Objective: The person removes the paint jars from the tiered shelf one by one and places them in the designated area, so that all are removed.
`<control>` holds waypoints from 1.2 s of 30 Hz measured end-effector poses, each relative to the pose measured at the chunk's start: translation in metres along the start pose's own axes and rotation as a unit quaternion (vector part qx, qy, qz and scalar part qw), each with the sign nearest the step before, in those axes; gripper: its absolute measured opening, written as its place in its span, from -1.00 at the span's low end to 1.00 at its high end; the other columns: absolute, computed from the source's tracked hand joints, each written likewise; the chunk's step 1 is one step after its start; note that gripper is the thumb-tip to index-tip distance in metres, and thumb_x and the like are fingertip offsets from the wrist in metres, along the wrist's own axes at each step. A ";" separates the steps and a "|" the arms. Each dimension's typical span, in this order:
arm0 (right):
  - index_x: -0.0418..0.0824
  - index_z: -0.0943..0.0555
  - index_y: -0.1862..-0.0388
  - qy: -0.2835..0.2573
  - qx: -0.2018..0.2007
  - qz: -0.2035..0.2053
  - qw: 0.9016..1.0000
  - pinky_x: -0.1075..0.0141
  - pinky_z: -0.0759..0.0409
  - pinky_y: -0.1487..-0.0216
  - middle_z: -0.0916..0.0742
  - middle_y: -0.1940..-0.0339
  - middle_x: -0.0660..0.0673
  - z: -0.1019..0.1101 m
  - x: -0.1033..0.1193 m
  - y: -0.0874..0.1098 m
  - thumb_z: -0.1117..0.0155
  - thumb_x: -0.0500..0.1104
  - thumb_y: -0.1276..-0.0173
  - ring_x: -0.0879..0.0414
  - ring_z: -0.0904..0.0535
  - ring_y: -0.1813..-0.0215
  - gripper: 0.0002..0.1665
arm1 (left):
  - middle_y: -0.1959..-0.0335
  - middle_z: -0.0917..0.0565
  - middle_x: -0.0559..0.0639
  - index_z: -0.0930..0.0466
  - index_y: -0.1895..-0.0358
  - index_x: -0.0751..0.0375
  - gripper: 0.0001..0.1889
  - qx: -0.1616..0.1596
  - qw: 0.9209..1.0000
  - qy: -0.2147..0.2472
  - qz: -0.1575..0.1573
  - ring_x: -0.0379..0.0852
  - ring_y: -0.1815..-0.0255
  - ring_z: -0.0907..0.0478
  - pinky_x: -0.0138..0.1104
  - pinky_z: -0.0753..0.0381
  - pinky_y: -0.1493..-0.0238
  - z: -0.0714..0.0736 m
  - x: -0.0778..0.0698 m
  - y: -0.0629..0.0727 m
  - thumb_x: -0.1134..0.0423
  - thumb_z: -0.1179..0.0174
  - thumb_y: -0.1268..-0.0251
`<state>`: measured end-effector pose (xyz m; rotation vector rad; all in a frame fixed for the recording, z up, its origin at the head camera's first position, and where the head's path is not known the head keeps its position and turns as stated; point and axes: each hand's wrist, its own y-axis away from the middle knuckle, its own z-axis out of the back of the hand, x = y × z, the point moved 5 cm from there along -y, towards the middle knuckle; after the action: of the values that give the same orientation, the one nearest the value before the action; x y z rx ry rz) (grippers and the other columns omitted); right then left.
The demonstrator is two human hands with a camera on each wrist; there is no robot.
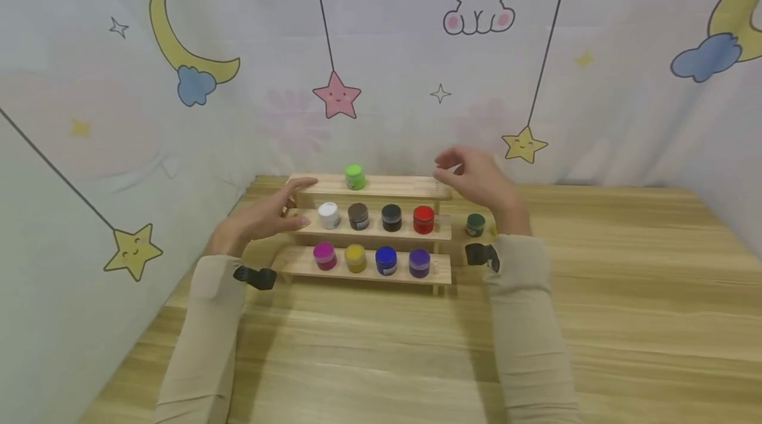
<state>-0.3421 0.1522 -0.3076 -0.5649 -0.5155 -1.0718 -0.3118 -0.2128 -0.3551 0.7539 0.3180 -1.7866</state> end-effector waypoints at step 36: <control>-0.13 -0.37 -0.48 -0.013 0.045 0.059 0.997 0.09 -0.61 -0.01 -0.62 -0.27 -0.21 -0.070 0.069 -0.034 -0.23 -0.09 -0.50 -0.06 -0.59 -0.07 -0.38 | -0.54 -0.15 0.29 0.13 -0.60 -0.27 -0.19 -0.002 1.000 -0.012 -0.007 0.34 -0.42 -0.26 0.24 -0.32 -0.30 0.000 -0.002 -0.001 0.17 -0.19 -0.48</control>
<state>-0.3380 0.0483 -0.3094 -0.5255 -0.5442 -0.9255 -0.3119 -0.2110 -0.3542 0.7283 0.3109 -1.8060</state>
